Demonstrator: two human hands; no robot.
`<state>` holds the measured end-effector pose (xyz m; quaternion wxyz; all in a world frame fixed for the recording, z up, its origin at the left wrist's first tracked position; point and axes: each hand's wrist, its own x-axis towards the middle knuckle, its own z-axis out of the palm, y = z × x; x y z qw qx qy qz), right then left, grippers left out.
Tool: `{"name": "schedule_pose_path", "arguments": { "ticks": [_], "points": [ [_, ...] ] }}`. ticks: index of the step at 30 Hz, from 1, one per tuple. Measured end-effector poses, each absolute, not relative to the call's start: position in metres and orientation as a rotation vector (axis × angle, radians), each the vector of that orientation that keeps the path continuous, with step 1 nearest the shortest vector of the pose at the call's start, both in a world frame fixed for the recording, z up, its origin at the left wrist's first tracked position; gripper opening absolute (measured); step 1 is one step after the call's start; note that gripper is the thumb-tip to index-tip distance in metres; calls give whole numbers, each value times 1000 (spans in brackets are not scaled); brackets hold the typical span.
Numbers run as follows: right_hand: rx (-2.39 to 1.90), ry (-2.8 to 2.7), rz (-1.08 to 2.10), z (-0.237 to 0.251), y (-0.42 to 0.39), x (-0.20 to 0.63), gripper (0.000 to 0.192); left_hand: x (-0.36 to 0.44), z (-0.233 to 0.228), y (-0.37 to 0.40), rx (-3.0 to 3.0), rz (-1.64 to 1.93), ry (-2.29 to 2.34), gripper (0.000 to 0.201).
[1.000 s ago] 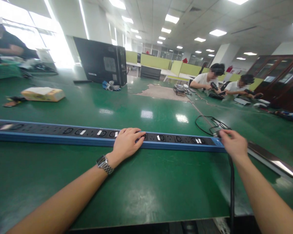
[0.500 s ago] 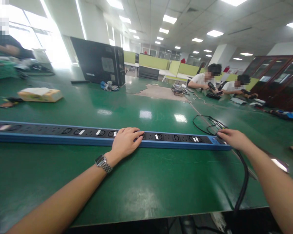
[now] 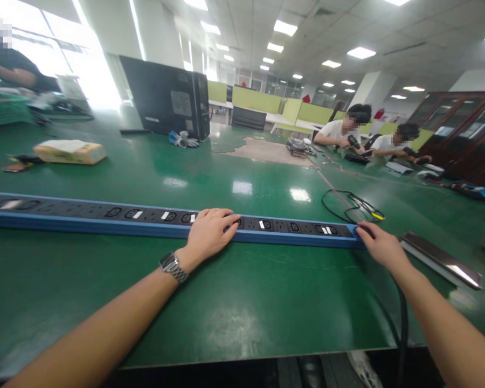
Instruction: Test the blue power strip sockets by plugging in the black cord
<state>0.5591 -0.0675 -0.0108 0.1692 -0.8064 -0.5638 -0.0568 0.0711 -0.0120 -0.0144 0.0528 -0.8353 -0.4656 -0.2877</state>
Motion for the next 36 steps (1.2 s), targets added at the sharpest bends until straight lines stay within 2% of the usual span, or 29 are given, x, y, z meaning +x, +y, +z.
{"name": "schedule_pose_path", "arguments": {
  "ticks": [4,7,12,14,17,19,29,34,36],
  "points": [
    [-2308,-1616,-161,-7,-67,557,54,71,-14,-12,-2532,-885,-1427,32],
    [-2383,-1605,31,26,-60,554,50,71,-14,-12,-2528,-888,-1428,32],
    [-2257,-1173,-255,94,-46,543,47,71,-14,-12,-2544,-899,-1409,32],
    [-2310,-1300,-108,103,-42,534,44,71,-14,-12,-2544,-903,-1412,32],
    [-2436,-1589,211,91,-38,521,42,71,-14,-12,-2543,-893,-1424,32],
    [-2464,-1701,283,74,-36,516,42,71,-14,-12,-2545,-892,-1422,32],
    [-2296,-1834,-17,28,-34,521,40,71,-15,-11,-2531,-917,-1399,32],
    [-2420,-1583,202,22,-40,525,52,70,-16,-12,-2543,-914,-1396,32],
    [-2426,-1608,192,20,-44,525,53,70,-16,-11,-2541,-906,-1397,33]
  ]
}}
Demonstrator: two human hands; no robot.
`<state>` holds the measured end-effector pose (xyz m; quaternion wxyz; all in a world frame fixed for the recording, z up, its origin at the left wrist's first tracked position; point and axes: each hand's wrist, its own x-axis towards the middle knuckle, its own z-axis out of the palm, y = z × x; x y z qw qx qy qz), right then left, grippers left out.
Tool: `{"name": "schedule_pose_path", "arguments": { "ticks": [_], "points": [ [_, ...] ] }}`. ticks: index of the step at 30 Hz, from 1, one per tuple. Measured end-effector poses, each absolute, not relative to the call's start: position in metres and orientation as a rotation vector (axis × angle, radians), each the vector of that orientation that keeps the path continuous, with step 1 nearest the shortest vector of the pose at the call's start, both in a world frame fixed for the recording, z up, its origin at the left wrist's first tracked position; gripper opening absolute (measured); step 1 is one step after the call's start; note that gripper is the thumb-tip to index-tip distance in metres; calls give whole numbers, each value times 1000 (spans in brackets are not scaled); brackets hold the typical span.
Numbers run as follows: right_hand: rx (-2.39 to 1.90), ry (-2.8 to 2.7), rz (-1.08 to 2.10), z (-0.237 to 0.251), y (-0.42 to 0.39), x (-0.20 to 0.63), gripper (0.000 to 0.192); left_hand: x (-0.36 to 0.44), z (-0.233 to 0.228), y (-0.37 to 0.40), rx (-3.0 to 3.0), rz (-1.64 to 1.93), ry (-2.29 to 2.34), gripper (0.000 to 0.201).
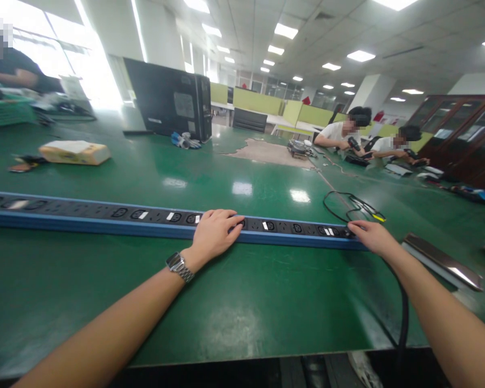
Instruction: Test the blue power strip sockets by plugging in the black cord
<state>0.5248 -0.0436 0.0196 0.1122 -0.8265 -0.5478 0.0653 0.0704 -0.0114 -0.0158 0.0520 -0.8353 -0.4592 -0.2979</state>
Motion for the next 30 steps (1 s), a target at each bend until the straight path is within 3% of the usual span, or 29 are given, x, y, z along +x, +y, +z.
{"name": "schedule_pose_path", "arguments": {
  "ticks": [4,8,12,16,18,20,23,30],
  "points": [
    [-2377,-1785,-88,9,-50,519,50,71,-16,-11,-2536,-898,-1398,32],
    [-2399,-1781,-108,9,-54,511,47,71,-16,-11,-2533,-903,-1394,32],
    [-2429,-1675,-85,50,-55,499,42,71,-16,-11,-2527,-903,-1395,31],
    [-2243,-1241,-270,103,-60,473,43,71,-16,-11,-2522,-913,-1395,31],
    [-2196,-1294,-40,111,-60,455,45,71,-17,-11,-2516,-925,-1395,31],
    [-2243,-1454,294,103,-58,435,46,71,-17,-11,-2517,-937,-1397,30],
    [-2303,-1701,482,76,-49,411,45,71,-17,-11,-2524,-951,-1393,30],
    [-2394,-1932,144,53,-32,392,42,71,-17,-12,-2528,-958,-1404,30]
  ]
}}
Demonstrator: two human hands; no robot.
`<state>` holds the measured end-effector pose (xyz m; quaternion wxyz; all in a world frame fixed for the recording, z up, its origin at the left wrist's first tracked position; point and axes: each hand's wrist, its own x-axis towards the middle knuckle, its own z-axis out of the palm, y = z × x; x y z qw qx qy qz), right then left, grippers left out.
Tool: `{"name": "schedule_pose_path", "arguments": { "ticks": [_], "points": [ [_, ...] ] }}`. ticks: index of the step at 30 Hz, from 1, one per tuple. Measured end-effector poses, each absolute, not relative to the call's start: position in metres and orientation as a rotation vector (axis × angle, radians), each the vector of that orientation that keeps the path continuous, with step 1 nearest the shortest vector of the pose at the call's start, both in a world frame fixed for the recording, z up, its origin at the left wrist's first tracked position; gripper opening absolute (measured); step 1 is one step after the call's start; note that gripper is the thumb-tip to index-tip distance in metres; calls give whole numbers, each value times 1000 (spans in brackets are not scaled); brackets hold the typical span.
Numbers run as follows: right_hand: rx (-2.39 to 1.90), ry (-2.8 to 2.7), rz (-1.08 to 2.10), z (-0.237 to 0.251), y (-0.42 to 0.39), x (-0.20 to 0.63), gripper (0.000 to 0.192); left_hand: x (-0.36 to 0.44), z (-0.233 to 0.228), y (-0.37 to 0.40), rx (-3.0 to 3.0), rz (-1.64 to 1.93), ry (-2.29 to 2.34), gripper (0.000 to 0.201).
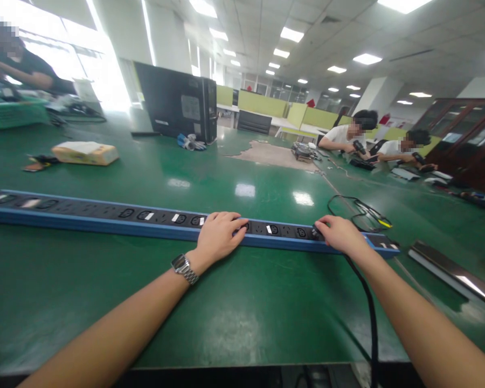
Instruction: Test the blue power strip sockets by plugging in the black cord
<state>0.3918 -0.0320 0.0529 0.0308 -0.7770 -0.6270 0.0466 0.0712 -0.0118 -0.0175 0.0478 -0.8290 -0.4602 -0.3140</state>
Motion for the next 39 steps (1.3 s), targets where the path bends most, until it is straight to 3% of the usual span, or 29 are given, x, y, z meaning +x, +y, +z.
{"name": "schedule_pose_path", "arguments": {
  "ticks": [14,23,28,30,33,36,39],
  "points": [
    [-2524,-1994,-143,41,-29,390,44,71,-17,-12,-2537,-921,-1388,31],
    [-2412,-1767,-118,14,-43,387,43,71,-17,-12,-2545,-920,-1397,32],
    [-2325,-1705,227,62,-41,384,39,71,-17,-12,-2543,-932,-1395,32],
    [-2182,-1442,164,97,-41,378,44,71,-17,-11,-2542,-939,-1395,32],
    [-2069,-1540,274,134,-45,350,42,71,-17,-11,-2543,-941,-1382,31],
    [-2137,-1883,467,135,-44,311,37,71,-17,-11,-2542,-937,-1390,31],
    [-2212,-2185,440,113,-33,279,36,71,-16,-12,-2542,-937,-1395,31]
  ]
}}
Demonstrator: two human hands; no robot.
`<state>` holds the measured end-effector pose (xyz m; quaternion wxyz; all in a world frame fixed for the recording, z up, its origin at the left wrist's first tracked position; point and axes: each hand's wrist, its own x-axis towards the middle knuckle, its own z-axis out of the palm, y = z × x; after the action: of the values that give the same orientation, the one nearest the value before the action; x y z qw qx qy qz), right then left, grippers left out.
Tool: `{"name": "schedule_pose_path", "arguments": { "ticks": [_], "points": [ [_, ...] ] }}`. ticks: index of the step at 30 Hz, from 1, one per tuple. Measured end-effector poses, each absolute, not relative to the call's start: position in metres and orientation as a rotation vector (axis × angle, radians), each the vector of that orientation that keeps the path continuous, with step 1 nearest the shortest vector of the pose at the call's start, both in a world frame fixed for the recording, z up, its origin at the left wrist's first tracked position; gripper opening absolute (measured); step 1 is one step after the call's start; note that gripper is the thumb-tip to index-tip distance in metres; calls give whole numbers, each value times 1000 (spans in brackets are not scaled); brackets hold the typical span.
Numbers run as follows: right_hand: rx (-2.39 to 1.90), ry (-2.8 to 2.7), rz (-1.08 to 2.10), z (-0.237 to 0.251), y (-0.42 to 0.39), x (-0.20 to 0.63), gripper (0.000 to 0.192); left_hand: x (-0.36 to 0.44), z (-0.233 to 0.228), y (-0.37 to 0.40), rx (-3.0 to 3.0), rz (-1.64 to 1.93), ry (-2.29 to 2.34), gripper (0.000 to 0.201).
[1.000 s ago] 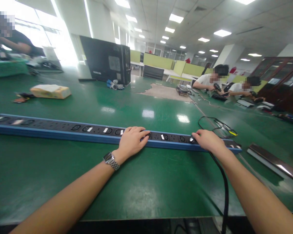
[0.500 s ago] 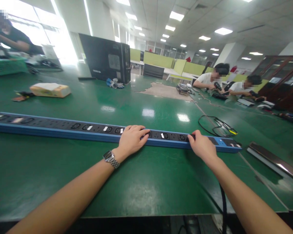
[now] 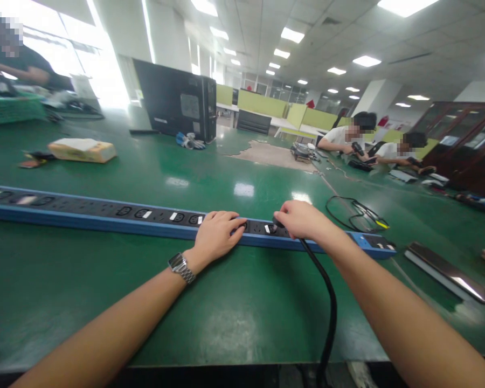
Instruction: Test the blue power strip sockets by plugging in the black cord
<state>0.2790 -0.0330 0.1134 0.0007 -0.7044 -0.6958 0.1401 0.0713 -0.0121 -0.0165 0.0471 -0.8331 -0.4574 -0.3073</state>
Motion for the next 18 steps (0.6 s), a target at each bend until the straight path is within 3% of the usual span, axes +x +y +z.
{"name": "schedule_pose_path", "arguments": {
  "ticks": [5,18],
  "points": [
    [-2176,-2310,361,86,-9,249,41,71,-17,-13,-2541,-942,-1398,31],
    [-2333,-2306,124,69,2,237,42,71,-17,-12,-2559,-937,-1412,30]
  ]
}}
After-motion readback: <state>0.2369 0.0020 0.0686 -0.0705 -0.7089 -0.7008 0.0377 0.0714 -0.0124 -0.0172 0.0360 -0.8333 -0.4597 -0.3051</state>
